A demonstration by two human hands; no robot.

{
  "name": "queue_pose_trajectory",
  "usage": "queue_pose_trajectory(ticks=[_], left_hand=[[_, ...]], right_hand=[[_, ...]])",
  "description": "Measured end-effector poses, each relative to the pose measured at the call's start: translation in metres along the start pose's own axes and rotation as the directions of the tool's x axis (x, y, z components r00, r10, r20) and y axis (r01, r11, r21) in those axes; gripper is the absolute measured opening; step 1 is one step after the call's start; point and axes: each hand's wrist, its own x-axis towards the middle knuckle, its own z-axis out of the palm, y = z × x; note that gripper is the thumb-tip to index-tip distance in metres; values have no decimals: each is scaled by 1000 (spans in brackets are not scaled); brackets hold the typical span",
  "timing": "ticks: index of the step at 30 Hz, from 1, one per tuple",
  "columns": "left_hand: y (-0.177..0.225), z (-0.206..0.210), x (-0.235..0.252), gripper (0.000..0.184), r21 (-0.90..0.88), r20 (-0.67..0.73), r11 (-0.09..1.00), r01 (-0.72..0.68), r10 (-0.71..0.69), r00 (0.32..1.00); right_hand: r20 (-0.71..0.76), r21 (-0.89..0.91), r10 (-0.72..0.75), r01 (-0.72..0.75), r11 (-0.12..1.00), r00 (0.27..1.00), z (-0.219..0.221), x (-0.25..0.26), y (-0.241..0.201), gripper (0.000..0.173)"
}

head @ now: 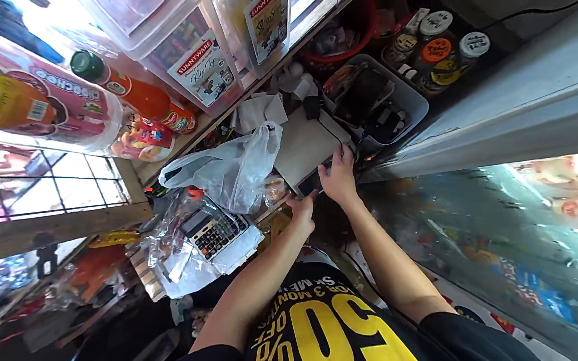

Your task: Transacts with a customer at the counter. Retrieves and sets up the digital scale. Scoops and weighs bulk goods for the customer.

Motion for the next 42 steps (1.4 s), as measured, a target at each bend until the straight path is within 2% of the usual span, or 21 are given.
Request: queue_pose_trajectory(ticks=[3, 5, 8, 10, 12, 16, 20, 27, 29, 31, 33, 36, 42], left_hand=[[0, 2, -10, 73, -70, 123, 997, -21, 30, 992], [1, 4, -12, 61, -174, 174, 984, -37, 67, 982], [-1, 0, -12, 61, -355, 206, 929, -107, 190, 960], [-1, -4, -12, 57, -370, 186, 910, -188, 271, 944], [0, -12, -16, 55, -343, 160, 899, -273, 342, 926], [6, -38, -43, 61, -196, 133, 891, -410, 439, 889], [7, -77, -73, 59, -16, 99, 873, -487, 487, 868], [-1, -172, -147, 53, 183, 114, 800, -572, 560, 820], [-8, -210, -164, 53, 255, 108, 741, -621, 616, 780], [-18, -247, -180, 51, 310, 80, 685, -659, 672, 736], [-32, -281, -195, 49, 283, 17, 676, -680, 706, 708], [-56, -328, -218, 46, 149, -74, 686, -712, 726, 684], [-100, -390, -258, 47, -98, -418, 679, -727, 635, 649]], right_hand=[[-30, 52, -57, 59, 997, 998, -4, 2, 4, 81], [-41, 120, -63, 67, 991, 997, -8, 4, 1, 81], [-18, 225, -12, 15, 974, 1000, -13, 5, -3, 79], [5, 282, 28, -28, 959, 1000, -16, 6, -6, 79], [-8, 347, 52, -46, 937, 999, -14, 10, -6, 79], [-7, 400, 76, -67, 914, 997, -9, 15, -4, 80], [78, 469, 86, -112, 876, 993, -8, 10, 0, 81], [219, 474, 89, -186, 861, 972, 6, 10, 7, 73], [253, 451, 92, -202, 869, 963, 16, 11, 15, 68], [300, 401, 100, -221, 889, 949, 21, 9, 17, 68], [314, 299, 119, -217, 929, 942, 22, 4, 13, 68], [260, 168, 61, -107, 980, 964, 37, 2, 20, 65], [180, -5, -38, 40, 999, 983, 51, -4, 21, 63]])
